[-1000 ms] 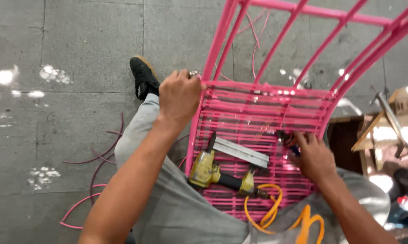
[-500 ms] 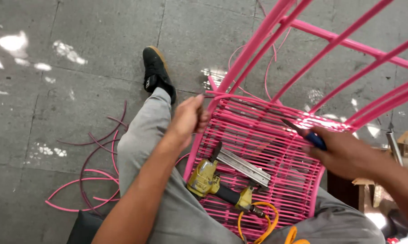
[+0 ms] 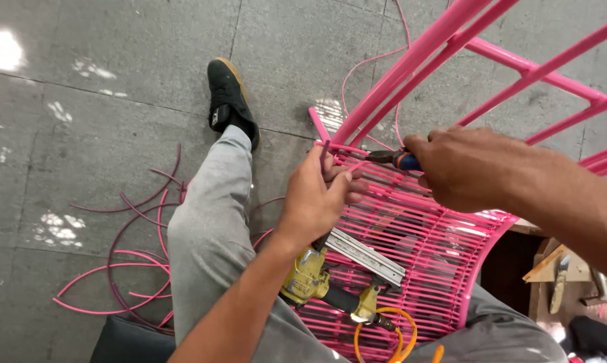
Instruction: Repairing a pink metal chair by weaving pink plastic cord and securing it with a pneumatic staple gun.
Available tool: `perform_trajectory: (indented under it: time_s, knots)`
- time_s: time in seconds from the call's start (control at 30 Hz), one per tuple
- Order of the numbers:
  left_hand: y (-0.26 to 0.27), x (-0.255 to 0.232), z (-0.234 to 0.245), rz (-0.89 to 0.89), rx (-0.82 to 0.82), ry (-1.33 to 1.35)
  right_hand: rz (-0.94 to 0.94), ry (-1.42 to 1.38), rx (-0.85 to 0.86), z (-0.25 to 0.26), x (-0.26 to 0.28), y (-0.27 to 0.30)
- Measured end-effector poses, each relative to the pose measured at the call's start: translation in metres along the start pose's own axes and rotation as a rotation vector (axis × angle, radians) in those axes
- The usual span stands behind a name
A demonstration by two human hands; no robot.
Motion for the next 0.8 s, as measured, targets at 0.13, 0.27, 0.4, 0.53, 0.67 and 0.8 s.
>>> perform_trajectory:
  time_s: [0.13, 0.27, 0.4, 0.53, 0.67, 0.8]
  knots:
    - [0.006, 0.000, -0.002, -0.101, -0.031, -0.270, 0.056, 0.082, -0.028, -0.004, 0.000, -0.004]
    - [0.011, -0.006, 0.000, -0.156, -0.033, -0.368, 0.100, 0.195, -0.029, -0.005, 0.008, -0.007]
    - [0.011, -0.002, 0.002, -0.252, -0.046, -0.492, 0.009, 0.122, 0.100, 0.008, 0.027, 0.006]
    - [0.008, -0.002, 0.007, -0.337, -0.061, -0.590, 0.045, -0.175, 0.041, -0.040, -0.010, -0.026]
    - [0.003, -0.001, 0.008, -0.380, -0.057, -0.604, -0.035, -0.443, 0.051, -0.050, -0.013, -0.026]
    - [0.008, 0.004, 0.007, -0.377, -0.058, -0.634, -0.184, -1.316, 0.121, -0.082, -0.045, -0.049]
Point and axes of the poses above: each hand's wrist, its own y-axis away from the middle knuckle, its own z-axis out of the back of the hand, x = y × z, the point moved 1 cm from there along -y, towards the middle knuckle, and after that the axes turned 10 degrees about -y, right-handed, at the moved point
